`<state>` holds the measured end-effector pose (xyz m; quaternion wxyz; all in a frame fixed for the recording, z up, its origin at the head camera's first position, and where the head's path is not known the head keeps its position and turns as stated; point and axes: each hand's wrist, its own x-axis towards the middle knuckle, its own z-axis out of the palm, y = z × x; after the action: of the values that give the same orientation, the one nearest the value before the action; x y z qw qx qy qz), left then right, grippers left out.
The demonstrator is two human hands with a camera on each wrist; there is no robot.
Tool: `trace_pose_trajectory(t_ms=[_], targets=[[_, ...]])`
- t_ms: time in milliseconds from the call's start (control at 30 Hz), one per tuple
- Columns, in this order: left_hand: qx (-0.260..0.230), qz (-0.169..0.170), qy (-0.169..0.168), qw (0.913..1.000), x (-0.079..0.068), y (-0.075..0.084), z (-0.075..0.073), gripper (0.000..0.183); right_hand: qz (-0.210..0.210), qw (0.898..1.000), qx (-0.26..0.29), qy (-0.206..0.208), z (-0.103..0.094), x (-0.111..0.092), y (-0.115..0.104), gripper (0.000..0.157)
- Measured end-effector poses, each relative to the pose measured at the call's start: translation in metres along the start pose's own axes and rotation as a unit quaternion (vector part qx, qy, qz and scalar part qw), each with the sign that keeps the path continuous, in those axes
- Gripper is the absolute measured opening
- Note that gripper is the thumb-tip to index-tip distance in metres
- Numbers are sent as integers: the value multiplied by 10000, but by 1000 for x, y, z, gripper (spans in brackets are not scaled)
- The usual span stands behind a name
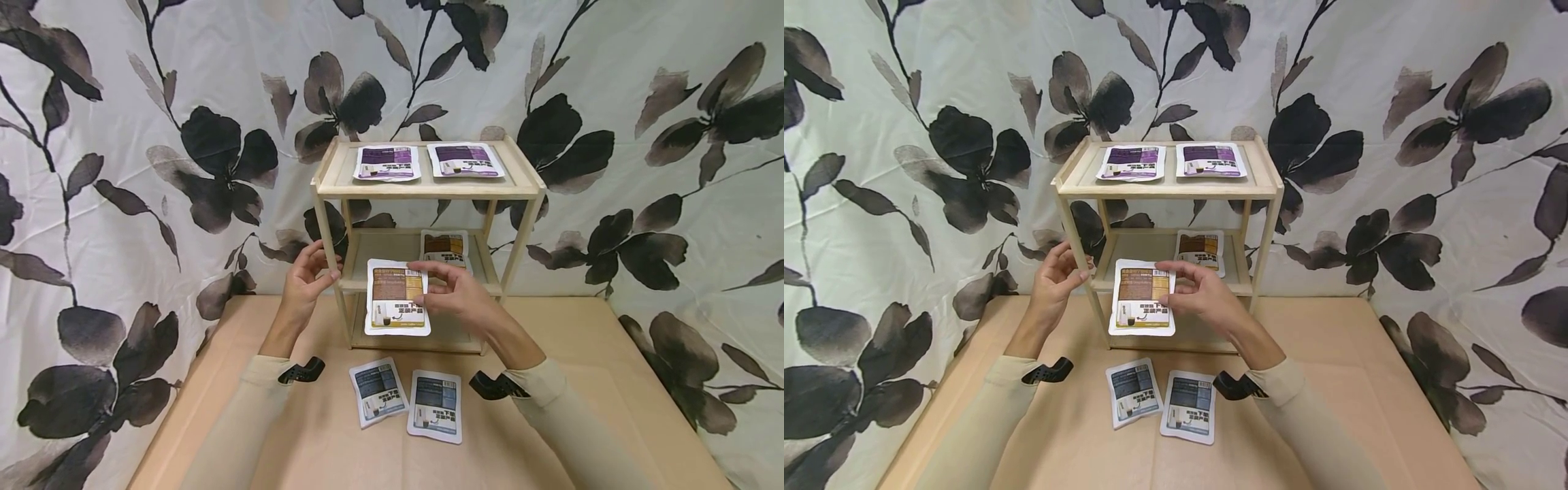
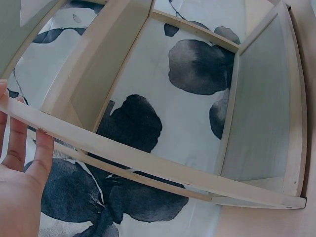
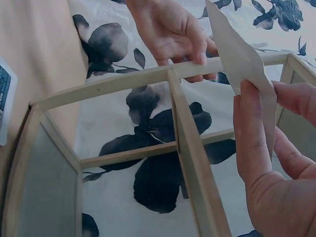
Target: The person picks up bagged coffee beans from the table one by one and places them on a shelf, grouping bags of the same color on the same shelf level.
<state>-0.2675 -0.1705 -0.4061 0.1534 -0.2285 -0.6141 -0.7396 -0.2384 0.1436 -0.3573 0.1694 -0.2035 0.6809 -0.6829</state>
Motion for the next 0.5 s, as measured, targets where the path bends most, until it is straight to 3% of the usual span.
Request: trace_pose_trajectory(t_ms=[233,500], targets=[[-61,-25,-101,9999,1,0,-2,60,-60,9998,-110,154,-4,15,-11,62],[-29,-16,-51,10000,0,-1,-2,63,-53,9974,-623,365,-9,33,-17,61]])
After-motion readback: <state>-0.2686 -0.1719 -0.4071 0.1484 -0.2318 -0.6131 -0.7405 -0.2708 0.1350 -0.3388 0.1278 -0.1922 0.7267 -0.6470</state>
